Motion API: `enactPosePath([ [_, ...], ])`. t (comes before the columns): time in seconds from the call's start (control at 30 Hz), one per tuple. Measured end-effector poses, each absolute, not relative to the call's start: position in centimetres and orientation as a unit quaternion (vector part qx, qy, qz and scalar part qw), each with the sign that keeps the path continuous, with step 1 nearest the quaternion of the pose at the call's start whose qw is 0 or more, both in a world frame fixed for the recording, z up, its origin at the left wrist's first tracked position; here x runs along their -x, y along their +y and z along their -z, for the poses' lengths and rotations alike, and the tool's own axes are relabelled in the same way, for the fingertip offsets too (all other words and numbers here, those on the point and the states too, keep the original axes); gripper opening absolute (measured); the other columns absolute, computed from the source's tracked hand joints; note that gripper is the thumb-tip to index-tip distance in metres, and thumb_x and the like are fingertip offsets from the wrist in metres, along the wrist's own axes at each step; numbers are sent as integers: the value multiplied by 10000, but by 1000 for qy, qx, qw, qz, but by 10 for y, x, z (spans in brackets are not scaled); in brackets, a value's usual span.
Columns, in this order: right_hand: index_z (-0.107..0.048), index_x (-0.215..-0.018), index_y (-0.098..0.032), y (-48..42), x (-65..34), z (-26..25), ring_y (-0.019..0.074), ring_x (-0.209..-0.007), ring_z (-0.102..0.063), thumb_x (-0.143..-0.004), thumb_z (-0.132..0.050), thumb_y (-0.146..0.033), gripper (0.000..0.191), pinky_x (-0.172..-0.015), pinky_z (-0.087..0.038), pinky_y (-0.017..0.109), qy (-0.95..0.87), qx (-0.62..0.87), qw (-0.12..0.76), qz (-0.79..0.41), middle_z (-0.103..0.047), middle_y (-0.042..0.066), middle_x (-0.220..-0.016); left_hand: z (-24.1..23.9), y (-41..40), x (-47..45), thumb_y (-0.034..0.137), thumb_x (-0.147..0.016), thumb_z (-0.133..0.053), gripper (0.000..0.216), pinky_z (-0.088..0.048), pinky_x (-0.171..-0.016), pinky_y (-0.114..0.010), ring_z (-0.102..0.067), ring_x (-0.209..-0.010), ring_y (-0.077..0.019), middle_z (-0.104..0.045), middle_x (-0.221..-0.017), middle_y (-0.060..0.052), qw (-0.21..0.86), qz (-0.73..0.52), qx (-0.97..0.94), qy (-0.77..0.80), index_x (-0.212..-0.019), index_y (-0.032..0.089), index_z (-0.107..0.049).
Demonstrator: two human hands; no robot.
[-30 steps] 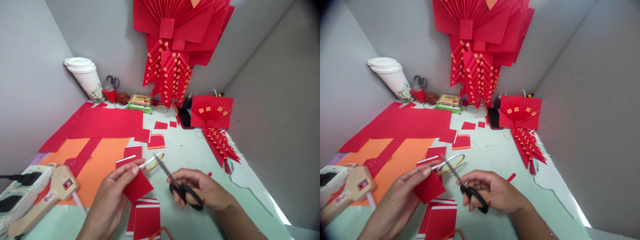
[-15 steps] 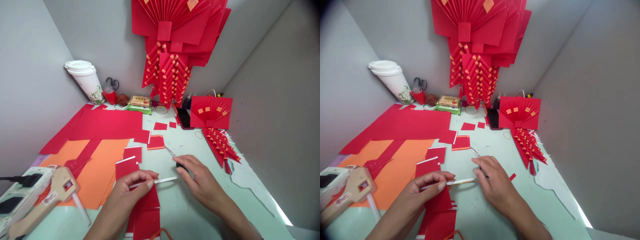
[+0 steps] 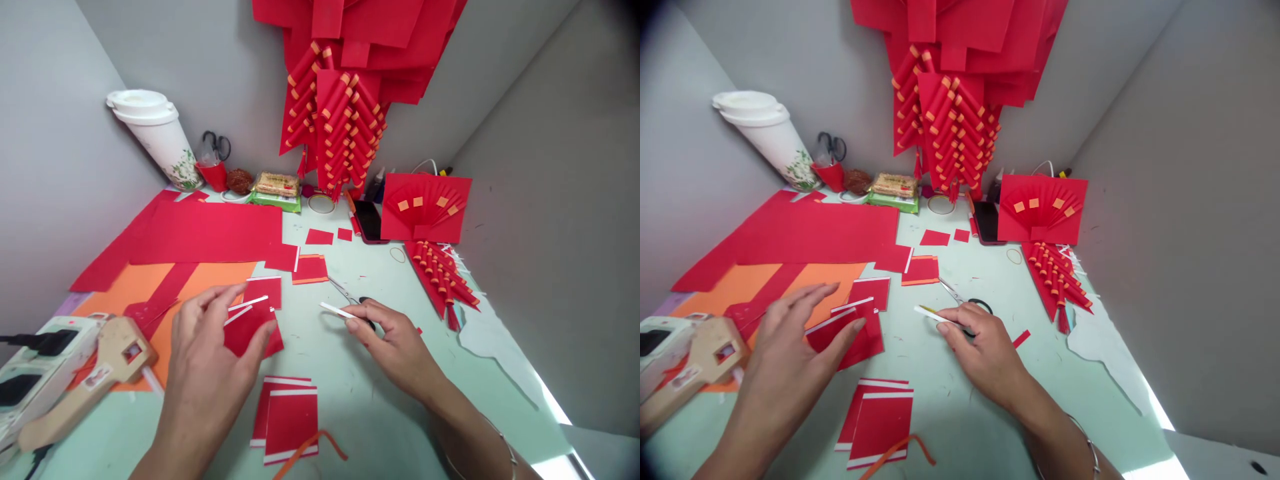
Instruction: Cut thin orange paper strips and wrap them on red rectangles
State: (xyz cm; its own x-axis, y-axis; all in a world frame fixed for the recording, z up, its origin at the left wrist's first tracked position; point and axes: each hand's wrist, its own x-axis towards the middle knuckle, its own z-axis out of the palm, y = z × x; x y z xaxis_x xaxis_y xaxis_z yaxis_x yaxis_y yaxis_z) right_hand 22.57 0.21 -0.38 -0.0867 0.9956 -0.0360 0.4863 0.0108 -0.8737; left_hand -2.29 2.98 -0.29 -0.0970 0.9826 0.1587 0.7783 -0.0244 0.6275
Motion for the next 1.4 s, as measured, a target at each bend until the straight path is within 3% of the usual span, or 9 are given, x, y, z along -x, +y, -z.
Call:
enactPosePath([
  [0.07, -727, -1061, -264, 2, -224, 5, 168, -814, -573, -951, -540, -330, 227, -737, -428, 277, -620, 598, 334, -383, -651, 11, -891, 2, 21, 18, 500, -850, -577, 484, -395, -1011, -426, -485, -1230, -329, -538, -1253, -121, 145, -280, -709, 631, -1256, 237, -571],
  [0.23, -725, -1089, -268, 4, -224, 6, 170, -825, -578, -945, -539, -335, 245, -727, -440, 273, -608, 608, 329, -390, -660, 13, -913, 13, -8, 8, 325, -833, -582, 162, -451, -826, -342, -596, -921, -250, -653, -1008, -65, 332, -54, -826, 454, -950, 274, -681],
  [0.43, -727, -1101, -273, 5, -224, 7, 185, -851, -589, -940, -541, -329, 252, -747, -447, 284, -623, 601, 312, -391, -672, 19, -920, 31, -23, 7, 401, -704, -704, 392, -435, -895, -396, -576, -1007, -311, -658, -1104, -120, 339, 1, -814, 472, -1061, 239, -681],
  [0.63, -722, -1128, -292, 5, -223, 8, 173, -853, -593, -935, -559, -296, 252, -770, -427, 282, -627, 597, 312, -391, -678, 3, -939, 26, -20, 7, 185, -550, -677, 560, -411, -948, -471, -551, -1091, -366, -623, -1222, -149, 324, 43, -807, 491, -1109, 212, -660],
  [0.77, -725, -1116, -282, 5, -223, 7, 173, -863, -594, -931, -563, -284, 247, -769, -428, 282, -627, 596, 317, -390, -680, 7, -942, 14, -17, 7, 251, -663, -633, 349, -460, -819, -393, -616, -939, -303, -678, -1057, -112, 387, 14, -776, 499, -1011, 222, -644],
  [0.9, -723, -1083, -263, 4, -222, 5, 172, -869, -597, -926, -560, -277, 227, -809, -435, 294, -625, 583, 329, -400, -682, 7, -940, 2, -7, 11, 267, -768, -609, 311, -461, -697, -286, -639, -758, -211, -683, -844, -4, 504, -51, -702, 500, -1079, 275, -604],
  [1.07, -686, -1035, -231, 1, -220, 5, 168, -880, -599, -916, -582, -307, 176, -816, -448, 298, -561, 553, 374, -489, -668, 11, -930, -9, 13, 10, 453, -818, -679, 289, -486, -641, -255, -651, -754, -194, -694, -863, -8, 629, -201, -548, 513, -1033, 268, -620],
  [1.27, -645, -960, -225, 1, -218, 10, 133, -809, -576, -832, -714, -330, 179, -768, -456, 261, -467, 468, 433, -613, -629, -15, -854, -7, 19, -5, 367, -822, -735, 279, -528, -758, -293, -676, -815, -174, -712, -934, -17, 818, -217, -327, 420, -1066, 260, -654],
  [1.4, -678, -1000, -231, 2, -213, 12, 133, -858, -598, -805, -756, -347, 240, -822, -460, 269, -440, 411, 428, -674, -656, -8, -900, 0, 15, -17, 318, -774, -788, 202, -471, -663, -193, -596, -668, -95, -673, -773, 2, 839, -251, -233, 423, -911, 200, -699],
])
